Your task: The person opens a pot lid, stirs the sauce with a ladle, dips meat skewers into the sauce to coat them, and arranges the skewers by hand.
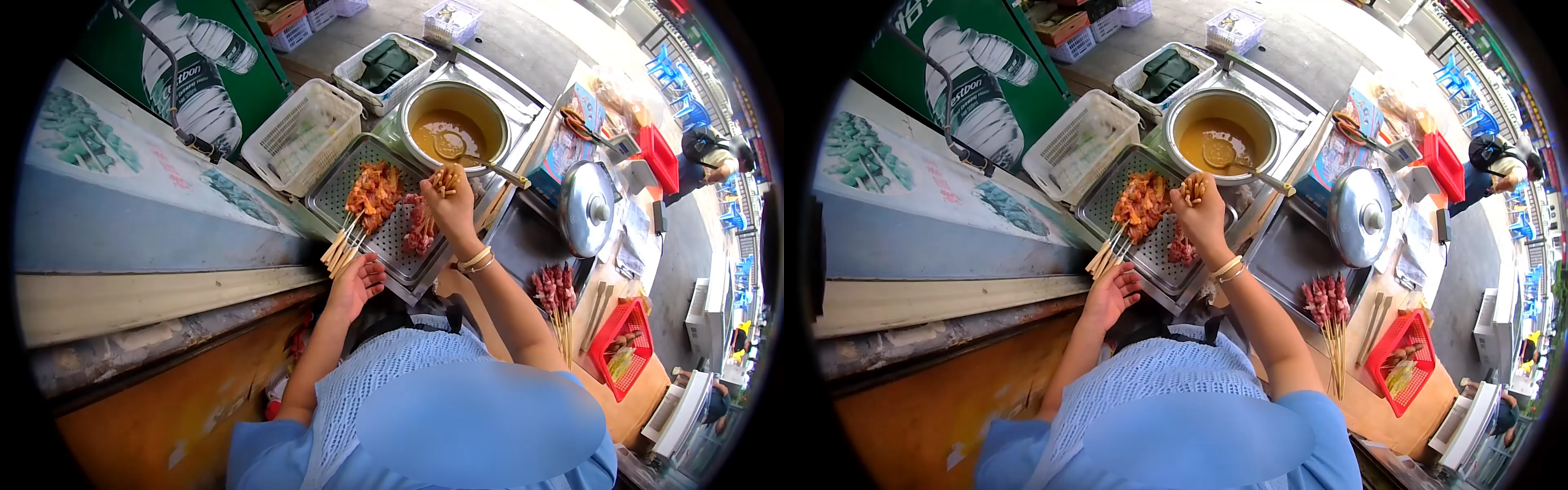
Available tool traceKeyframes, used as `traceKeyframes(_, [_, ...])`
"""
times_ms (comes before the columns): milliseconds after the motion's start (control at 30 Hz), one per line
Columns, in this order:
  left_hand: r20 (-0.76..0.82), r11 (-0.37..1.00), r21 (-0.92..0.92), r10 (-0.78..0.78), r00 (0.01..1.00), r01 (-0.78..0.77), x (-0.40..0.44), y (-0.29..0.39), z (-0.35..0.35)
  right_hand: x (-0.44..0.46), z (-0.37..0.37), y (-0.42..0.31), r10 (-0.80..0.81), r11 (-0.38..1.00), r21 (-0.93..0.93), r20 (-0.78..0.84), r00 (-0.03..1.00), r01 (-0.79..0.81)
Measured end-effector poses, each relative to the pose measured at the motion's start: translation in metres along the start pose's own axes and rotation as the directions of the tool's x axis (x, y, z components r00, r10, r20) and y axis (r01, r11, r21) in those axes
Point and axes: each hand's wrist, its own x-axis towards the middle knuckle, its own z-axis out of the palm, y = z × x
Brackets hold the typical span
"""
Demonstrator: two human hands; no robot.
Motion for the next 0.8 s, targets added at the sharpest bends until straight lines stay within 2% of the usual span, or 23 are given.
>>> traceKeyframes(200, [-0.009, 0.999, -0.043, -0.012, 1.000, 0.012, 0.002, -0.005, 0.001, 0.001, 0.001, 0.001, -0.037, 0.997, 0.063, 0.002, 0.999, 0.037])
traceKeyframes(300, [0.186, 0.992, -0.012, -0.119, 0.975, 0.123, 0.008, -0.009, 0.025, -0.012, 0.000, -0.020, -0.039, 0.997, 0.062, -0.031, 0.999, 0.041])
traceKeyframes(367, [0.351, 0.983, -0.042, -0.151, 0.924, 0.177, 0.007, -0.008, 0.059, -0.037, -0.004, -0.058, 0.018, 0.997, 0.080, 0.070, 0.997, -0.023])
traceKeyframes(400, [0.353, 0.983, -0.042, -0.151, 0.923, 0.177, 0.001, -0.003, 0.078, -0.051, -0.006, -0.059, -0.147, 0.988, 0.052, 0.107, 0.983, 0.142])
traceKeyframes(467, [0.503, 0.873, -0.346, -0.135, 0.854, 0.342, -0.007, 0.008, 0.107, -0.072, -0.013, -0.063, -0.448, 0.892, 0.037, 0.197, 0.872, 0.450])
traceKeyframes(500, [0.509, 0.874, -0.343, -0.134, 0.850, 0.343, -0.005, 0.008, 0.108, -0.079, -0.018, -0.067, -0.573, 0.813, 0.050, 0.247, 0.781, 0.580])
traceKeyframes(567, [0.590, 0.835, -0.309, -0.208, 0.780, 0.456, 0.001, 0.006, 0.107, -0.092, -0.023, -0.071, -0.687, 0.712, 0.112, 0.317, 0.654, 0.694])
traceKeyframes(600, [0.654, 0.832, -0.260, -0.221, 0.723, 0.490, 0.004, 0.009, 0.106, -0.098, -0.026, -0.071, -0.721, 0.659, 0.135, 0.392, 0.571, 0.740])
traceKeyframes(633, [0.658, 0.833, -0.255, -0.223, 0.720, 0.491, 0.004, 0.008, 0.107, -0.101, -0.027, -0.072, -0.723, 0.656, 0.130, 0.390, 0.570, 0.743])
traceKeyframes(700, [0.482, 0.869, -0.280, -0.241, 0.842, 0.409, 0.002, 0.007, 0.116, -0.105, -0.029, -0.072, -0.770, 0.501, 0.067, 0.490, 0.408, 0.863])
traceKeyframes(733, [0.402, 0.891, -0.250, -0.262, 0.877, 0.380, -0.007, 0.016, 0.129, -0.106, -0.032, -0.069, -0.735, 0.473, 0.052, 0.575, 0.361, 0.880])
traceKeyframes(767, [0.406, 0.892, -0.244, -0.263, 0.875, 0.381, -0.001, 0.017, 0.127, -0.108, -0.034, -0.068, -0.736, 0.469, 0.046, 0.573, 0.361, 0.882])
traceKeyframes(800, [0.407, 0.933, -0.177, -0.219, 0.887, 0.312, 0.006, 0.019, 0.125, -0.109, -0.036, -0.070, -0.709, 0.426, -0.047, 0.603, 0.366, 0.903])
